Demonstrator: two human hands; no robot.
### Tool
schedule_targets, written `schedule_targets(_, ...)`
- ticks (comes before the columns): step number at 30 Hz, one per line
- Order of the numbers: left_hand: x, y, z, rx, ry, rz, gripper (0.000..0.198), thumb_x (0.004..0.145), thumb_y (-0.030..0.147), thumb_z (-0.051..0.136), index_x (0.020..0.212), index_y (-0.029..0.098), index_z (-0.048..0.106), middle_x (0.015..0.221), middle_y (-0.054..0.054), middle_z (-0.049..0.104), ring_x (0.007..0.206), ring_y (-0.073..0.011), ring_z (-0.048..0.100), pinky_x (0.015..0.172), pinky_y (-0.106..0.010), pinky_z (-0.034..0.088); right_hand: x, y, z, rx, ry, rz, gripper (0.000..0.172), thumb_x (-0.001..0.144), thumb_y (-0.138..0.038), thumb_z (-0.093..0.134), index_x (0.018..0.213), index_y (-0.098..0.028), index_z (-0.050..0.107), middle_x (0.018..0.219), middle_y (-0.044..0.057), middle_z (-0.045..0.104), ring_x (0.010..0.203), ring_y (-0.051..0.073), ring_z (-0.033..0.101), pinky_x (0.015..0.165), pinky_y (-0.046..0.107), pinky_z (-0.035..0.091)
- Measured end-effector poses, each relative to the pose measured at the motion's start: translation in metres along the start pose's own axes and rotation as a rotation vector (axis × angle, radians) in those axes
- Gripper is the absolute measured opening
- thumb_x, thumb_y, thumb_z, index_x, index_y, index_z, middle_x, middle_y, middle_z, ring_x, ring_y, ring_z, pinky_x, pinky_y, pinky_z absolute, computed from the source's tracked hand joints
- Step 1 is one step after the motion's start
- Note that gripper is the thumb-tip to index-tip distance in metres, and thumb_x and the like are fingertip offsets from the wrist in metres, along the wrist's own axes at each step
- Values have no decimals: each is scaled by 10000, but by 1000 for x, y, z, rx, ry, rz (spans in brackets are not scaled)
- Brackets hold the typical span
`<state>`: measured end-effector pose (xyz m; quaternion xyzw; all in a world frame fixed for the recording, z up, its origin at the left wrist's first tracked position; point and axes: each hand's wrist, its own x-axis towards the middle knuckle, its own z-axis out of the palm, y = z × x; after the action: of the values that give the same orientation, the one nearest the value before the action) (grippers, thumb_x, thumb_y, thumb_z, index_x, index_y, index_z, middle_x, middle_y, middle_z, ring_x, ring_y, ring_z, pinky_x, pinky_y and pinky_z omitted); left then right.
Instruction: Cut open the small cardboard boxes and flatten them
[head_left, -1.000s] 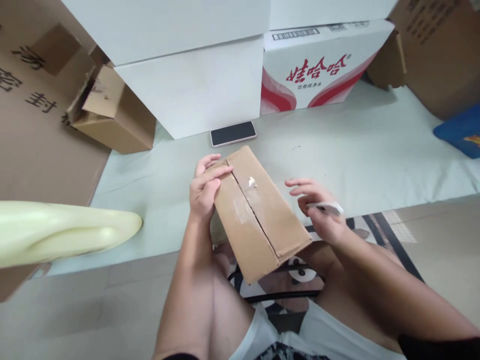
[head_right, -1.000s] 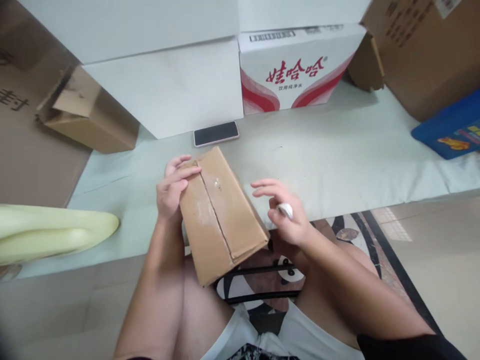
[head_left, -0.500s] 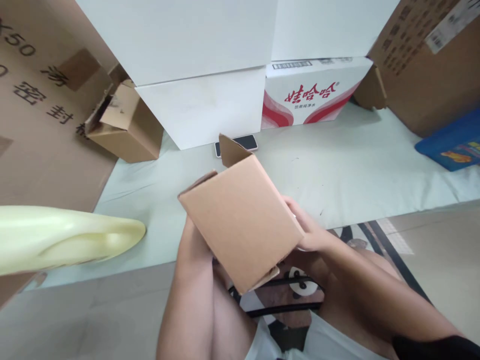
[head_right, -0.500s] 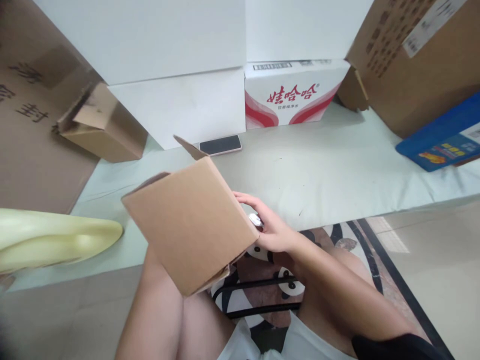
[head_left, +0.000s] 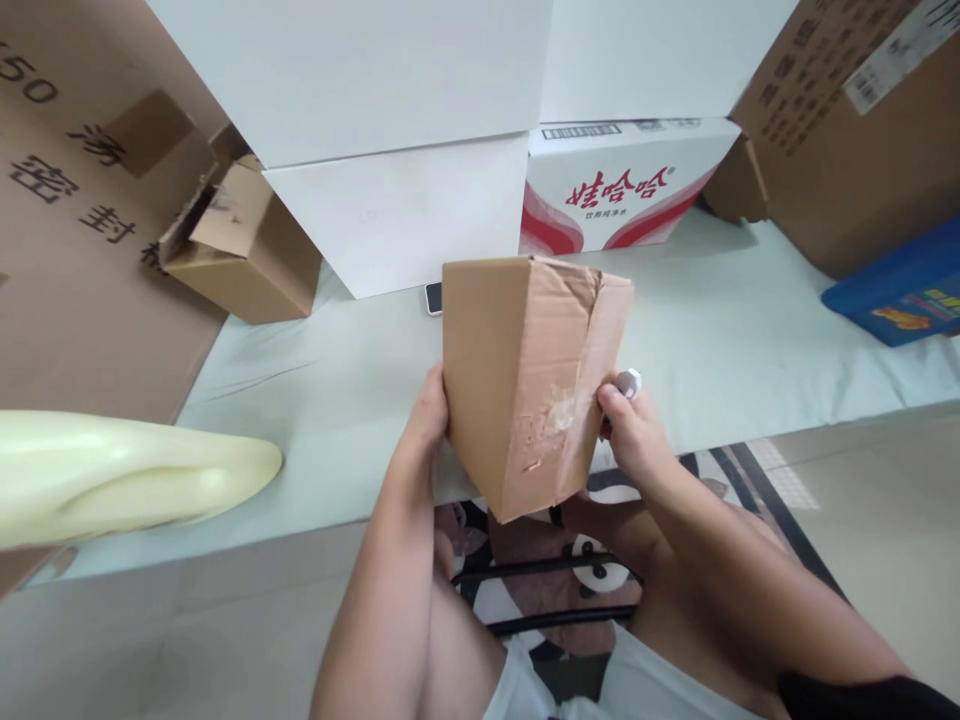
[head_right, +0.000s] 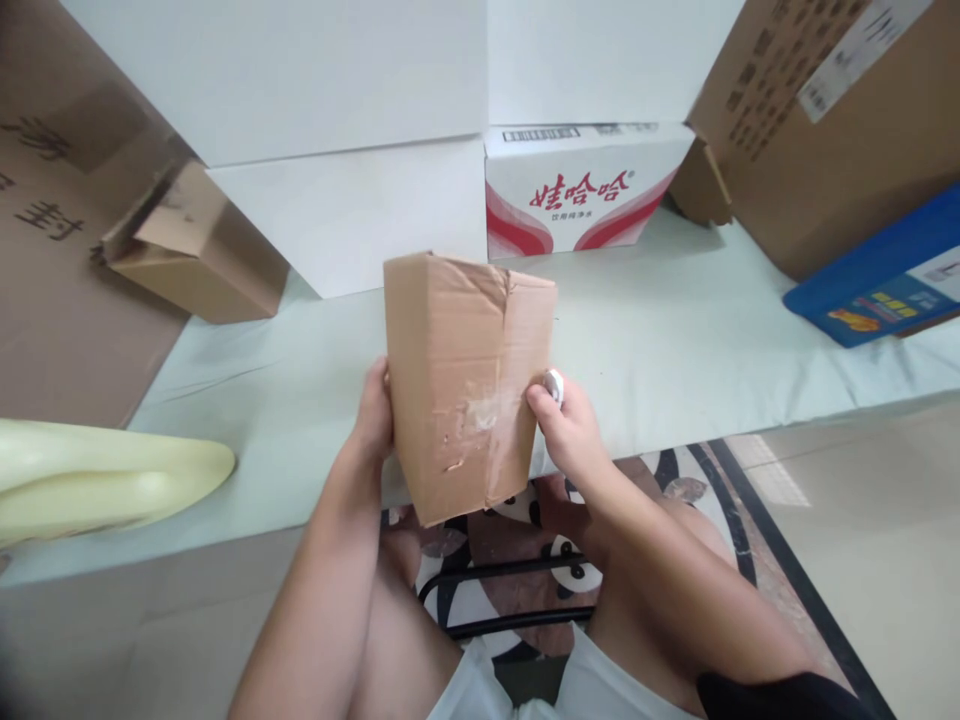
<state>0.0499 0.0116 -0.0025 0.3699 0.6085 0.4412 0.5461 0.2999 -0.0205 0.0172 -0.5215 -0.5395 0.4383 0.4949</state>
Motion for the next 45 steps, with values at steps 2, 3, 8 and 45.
schedule_targets(2, -6, 5, 7, -139, -113, -59, 733, 796, 869, 438, 966, 214, 720, 997, -120, 799, 1116, -375, 704, 894, -471, 573, 0, -3, -1, -2, 36, -4, 515, 847, -729, 559, 706, -250, 434, 603, -38, 372, 546, 131, 361, 473, 281, 329)
schedule_targets(3, -9, 7, 10, -181, -178, -87, 756, 764, 895, 465, 959, 212, 725, 966, -126, 800, 1095, -378, 717, 889, -475, 578, 0, -5, -2, -3, 54, -22, 528, 845, -746, 553, 705, -249, 443, 611, -31, 395, 554, 135, 382, 483, 287, 352)
schedule_targets(8, -19, 8, 19, -206, -238, -90, 703, 735, 829, 662, 1083, 223, 730, 994, -101, 811, 1088, -353, 734, 922, -468, 586, 3, -11, -7, 15, 63, 13, 492, 883, -727, 531, 795, -243, 515, 758, 18, 557, 682, 182, 548, 621, 351, 521)
schedule_targets(45, -48, -7, 61, 389, 121, 1104, 345, 976, 402, 379, 1221, 238, 559, 1315, -125, 668, 1301, -312, 597, 1259, -585, 301, 1, -81, -1, -175, -104, -187, 356, 802, -565, 768, 861, -246, 621, 674, -12, 651, 511, 130, 551, 485, 285, 435)
